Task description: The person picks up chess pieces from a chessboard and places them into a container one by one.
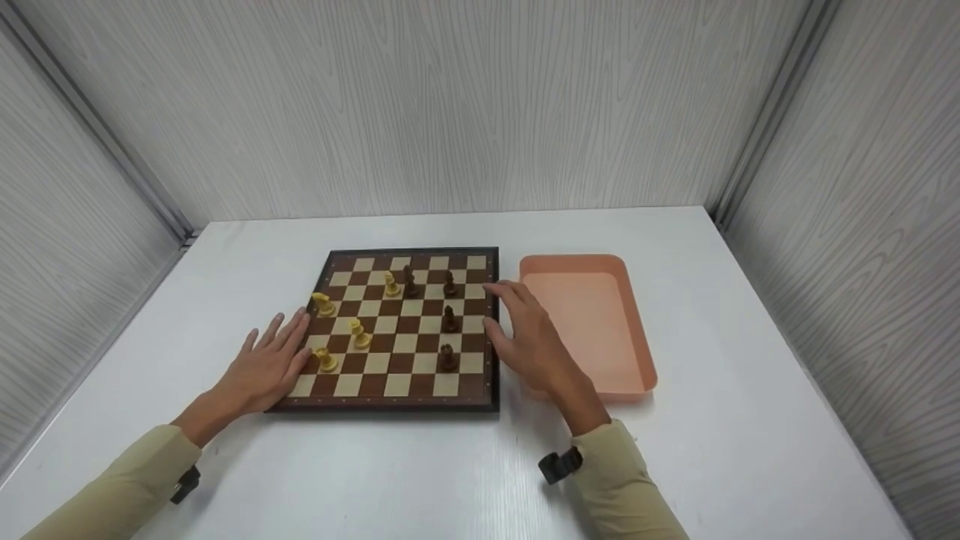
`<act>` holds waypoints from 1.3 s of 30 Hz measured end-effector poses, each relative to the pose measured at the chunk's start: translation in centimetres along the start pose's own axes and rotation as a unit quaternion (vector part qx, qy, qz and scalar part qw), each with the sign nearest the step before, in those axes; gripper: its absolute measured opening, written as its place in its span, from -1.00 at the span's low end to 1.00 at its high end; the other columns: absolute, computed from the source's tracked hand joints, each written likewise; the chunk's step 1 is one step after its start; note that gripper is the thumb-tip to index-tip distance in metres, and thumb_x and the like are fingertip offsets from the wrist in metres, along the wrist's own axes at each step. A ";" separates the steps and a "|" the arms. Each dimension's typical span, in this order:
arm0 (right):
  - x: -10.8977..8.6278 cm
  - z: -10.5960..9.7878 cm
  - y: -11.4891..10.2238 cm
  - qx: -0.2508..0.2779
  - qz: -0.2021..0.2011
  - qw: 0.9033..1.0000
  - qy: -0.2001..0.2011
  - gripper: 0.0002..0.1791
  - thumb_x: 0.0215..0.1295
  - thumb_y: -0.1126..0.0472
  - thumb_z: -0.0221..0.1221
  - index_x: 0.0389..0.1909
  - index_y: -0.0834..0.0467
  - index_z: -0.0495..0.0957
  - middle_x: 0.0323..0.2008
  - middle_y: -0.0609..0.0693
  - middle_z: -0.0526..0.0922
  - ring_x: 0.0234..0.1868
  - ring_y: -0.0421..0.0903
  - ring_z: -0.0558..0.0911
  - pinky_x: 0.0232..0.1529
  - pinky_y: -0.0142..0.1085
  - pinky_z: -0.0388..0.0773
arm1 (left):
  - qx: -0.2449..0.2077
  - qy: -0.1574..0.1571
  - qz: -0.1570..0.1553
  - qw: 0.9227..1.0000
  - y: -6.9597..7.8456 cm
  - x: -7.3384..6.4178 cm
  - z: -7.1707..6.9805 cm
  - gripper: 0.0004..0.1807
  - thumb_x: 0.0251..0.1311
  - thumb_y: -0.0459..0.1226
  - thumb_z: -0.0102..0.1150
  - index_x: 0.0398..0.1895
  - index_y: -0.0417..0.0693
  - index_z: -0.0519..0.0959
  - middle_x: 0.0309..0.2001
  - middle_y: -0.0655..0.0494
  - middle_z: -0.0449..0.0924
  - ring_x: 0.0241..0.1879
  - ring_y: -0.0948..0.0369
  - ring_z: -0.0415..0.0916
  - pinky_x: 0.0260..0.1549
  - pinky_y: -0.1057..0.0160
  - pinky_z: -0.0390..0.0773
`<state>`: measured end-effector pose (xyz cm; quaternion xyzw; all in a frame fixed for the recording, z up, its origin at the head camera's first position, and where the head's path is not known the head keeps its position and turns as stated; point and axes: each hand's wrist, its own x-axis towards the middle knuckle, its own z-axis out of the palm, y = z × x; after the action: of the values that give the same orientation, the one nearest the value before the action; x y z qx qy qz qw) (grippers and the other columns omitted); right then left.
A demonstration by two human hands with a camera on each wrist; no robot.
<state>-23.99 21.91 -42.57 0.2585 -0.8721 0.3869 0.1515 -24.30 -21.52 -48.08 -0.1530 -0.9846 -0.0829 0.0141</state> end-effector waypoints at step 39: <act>0.6 4.3 -1.0 0.076 0.033 0.985 -0.154 -0.64 0.38 0.28 0.31 0.16 0.20 0.60 0.12 0.02 0.66 0.19 0.04 0.61 0.18 0.05 0.54 | -0.027 0.006 -0.038 0.999 0.1 -0.3 0.9 -0.33 0.64 -0.08 -0.41 0.66 -0.19 -0.14 0.66 -0.06 -0.17 0.61 -0.16 -0.25 0.47 -0.33 -0.18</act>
<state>-24.18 17.95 -44.54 0.2963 -0.8612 0.4127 -0.0173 -24.03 -21.38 -48.98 -0.1154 -0.9870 -0.1113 0.0125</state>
